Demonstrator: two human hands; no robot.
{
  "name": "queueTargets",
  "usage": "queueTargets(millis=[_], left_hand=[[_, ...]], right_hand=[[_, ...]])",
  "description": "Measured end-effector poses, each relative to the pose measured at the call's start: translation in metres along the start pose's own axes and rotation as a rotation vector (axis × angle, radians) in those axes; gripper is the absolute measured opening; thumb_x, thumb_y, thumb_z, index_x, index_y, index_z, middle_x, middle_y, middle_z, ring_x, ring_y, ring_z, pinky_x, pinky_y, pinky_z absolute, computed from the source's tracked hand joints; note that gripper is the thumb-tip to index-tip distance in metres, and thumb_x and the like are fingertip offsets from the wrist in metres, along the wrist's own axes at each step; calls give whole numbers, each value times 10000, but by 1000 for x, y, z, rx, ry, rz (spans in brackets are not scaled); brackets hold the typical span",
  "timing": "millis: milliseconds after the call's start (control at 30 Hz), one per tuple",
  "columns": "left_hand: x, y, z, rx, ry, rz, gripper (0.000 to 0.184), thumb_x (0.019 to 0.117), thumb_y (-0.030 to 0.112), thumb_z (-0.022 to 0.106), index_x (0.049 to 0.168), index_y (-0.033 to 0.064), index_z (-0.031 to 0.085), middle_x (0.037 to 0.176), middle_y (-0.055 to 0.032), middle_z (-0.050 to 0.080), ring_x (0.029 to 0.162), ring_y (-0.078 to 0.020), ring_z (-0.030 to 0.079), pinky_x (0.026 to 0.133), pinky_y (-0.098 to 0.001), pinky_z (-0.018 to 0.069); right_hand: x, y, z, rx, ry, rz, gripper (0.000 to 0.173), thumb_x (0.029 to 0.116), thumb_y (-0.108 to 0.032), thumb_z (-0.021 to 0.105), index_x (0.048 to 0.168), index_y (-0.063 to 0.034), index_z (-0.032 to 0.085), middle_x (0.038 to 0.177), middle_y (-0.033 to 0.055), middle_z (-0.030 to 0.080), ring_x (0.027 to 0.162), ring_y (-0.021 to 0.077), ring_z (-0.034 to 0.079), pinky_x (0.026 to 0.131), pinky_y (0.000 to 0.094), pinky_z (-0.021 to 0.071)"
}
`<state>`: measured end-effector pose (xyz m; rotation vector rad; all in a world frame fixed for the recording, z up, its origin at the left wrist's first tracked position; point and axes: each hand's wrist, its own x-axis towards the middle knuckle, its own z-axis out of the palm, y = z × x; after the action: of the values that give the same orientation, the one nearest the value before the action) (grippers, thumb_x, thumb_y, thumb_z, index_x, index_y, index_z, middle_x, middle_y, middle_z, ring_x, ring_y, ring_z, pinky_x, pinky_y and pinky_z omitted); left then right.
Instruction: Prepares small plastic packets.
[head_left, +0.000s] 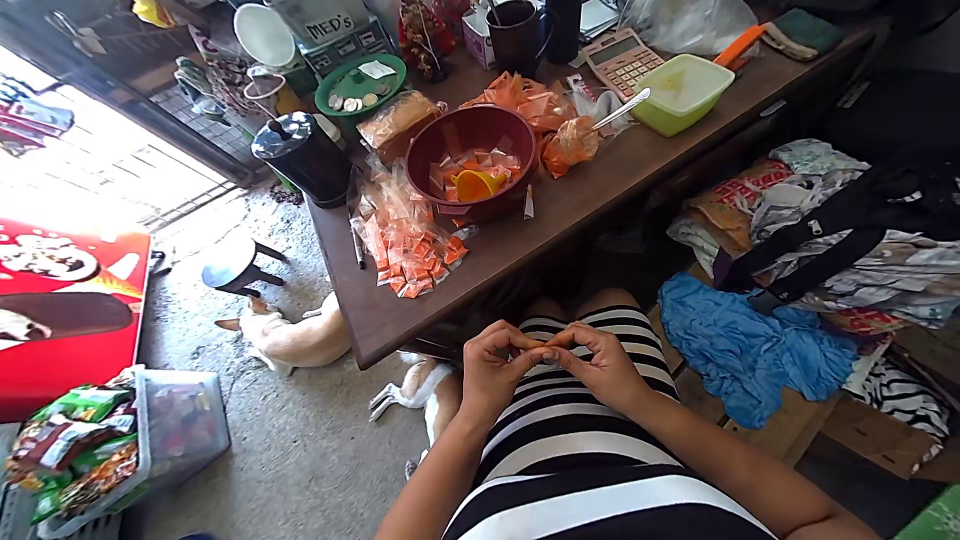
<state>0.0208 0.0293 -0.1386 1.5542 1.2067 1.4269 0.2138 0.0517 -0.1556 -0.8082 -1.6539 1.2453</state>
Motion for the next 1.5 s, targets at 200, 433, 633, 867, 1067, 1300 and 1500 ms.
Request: queueTargets(millis=[200, 433, 633, 867, 1067, 1300, 1500], left_hand=[[-1, -2, -1, -48, -28, -16, 116, 840, 156, 824, 818, 72, 748, 825, 24, 709, 774, -26, 653, 716, -182, 545], [1, -3, -3, -29, -123, 21, 133, 986, 63, 644, 998, -10, 755, 998, -56, 749, 933, -82, 705, 855, -246, 585], [1, -3, -3, 37, -31, -9, 122, 814, 147, 843, 836, 54, 767, 818, 17, 713, 711, -1, 623, 641, -149, 514], [3, -5, -1, -94, -39, -47, 75, 930, 106, 724, 897, 42, 748, 909, -7, 736, 867, -61, 693, 803, -237, 581], [5, -6, -2, -64, -95, -1, 154, 1011, 55, 595, 1033, -13, 732, 1017, -44, 726, 903, -64, 681, 793, -222, 574], [3, -7, 0, -39, 1, -35, 127, 811, 144, 844, 813, 79, 735, 817, 37, 704, 730, 0, 618, 657, -159, 507], [1, -8, 2, -154, -30, -45, 107, 982, 92, 660, 976, 26, 744, 978, -15, 738, 900, -66, 692, 810, -238, 582]], right_hand=[[0, 0, 0, -17, -1, -2, 193, 999, -227, 654, 1014, -58, 746, 943, -19, 714, 944, 26, 637, 922, 240, 507], [2, 2, -3, -26, 53, 0, 184, 995, -203, 655, 1023, -43, 742, 957, -14, 713, 942, 20, 640, 903, 207, 518], [3, 2, -1, -43, 26, -10, 176, 987, -207, 667, 1013, -53, 747, 940, -19, 717, 938, 24, 634, 911, 238, 503], [5, 0, -1, -63, 42, -22, 191, 1007, -222, 639, 1021, -63, 743, 939, -28, 710, 942, 26, 631, 925, 255, 499], [6, 2, -2, -69, 55, -13, 197, 1008, -222, 634, 1022, -58, 743, 949, -21, 712, 944, 29, 636, 916, 251, 509], [4, 2, -2, -63, 32, -24, 188, 999, -229, 655, 1017, -65, 744, 948, -27, 712, 949, 32, 632, 936, 268, 498], [5, -1, -1, -65, 61, -23, 191, 1013, -223, 632, 1026, -65, 738, 949, -29, 709, 941, 25, 630, 923, 260, 499]])
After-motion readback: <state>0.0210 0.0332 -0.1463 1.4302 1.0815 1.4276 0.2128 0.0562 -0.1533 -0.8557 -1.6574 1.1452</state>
